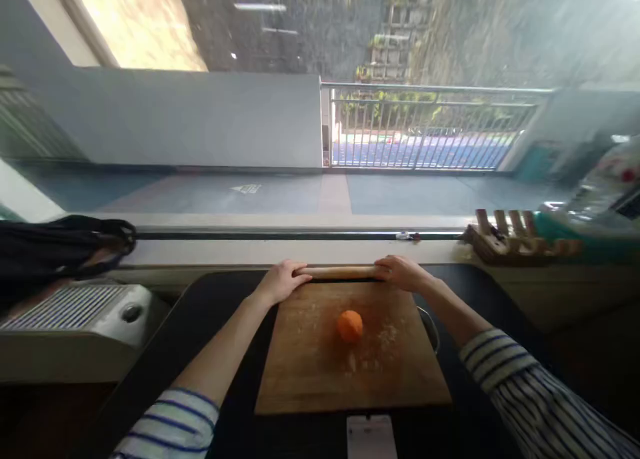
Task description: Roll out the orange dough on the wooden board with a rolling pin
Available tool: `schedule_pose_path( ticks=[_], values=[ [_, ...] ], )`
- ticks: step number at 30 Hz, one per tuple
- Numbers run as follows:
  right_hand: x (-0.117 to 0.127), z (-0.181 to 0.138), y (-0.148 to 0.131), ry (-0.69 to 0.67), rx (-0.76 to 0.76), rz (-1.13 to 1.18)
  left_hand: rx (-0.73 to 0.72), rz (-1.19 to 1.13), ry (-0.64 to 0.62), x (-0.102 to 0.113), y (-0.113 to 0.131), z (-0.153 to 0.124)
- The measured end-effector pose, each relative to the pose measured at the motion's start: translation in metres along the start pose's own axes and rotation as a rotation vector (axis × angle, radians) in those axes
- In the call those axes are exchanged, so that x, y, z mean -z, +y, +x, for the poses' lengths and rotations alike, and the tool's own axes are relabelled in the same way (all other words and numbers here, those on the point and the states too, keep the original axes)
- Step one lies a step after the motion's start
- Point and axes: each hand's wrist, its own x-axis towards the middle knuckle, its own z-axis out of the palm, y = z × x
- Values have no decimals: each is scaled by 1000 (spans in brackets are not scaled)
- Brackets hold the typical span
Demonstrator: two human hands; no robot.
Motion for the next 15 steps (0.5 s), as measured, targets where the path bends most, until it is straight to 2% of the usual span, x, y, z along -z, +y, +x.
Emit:
schedule_pose_path(
  ticks=[8, 15],
  values=[
    [1, -1, 2, -5, -13, 13, -169, 127, -27, 4, 8, 2],
    [3, -3, 3, 7, -12, 34, -183, 262, -39, 11, 16, -1]
  ],
)
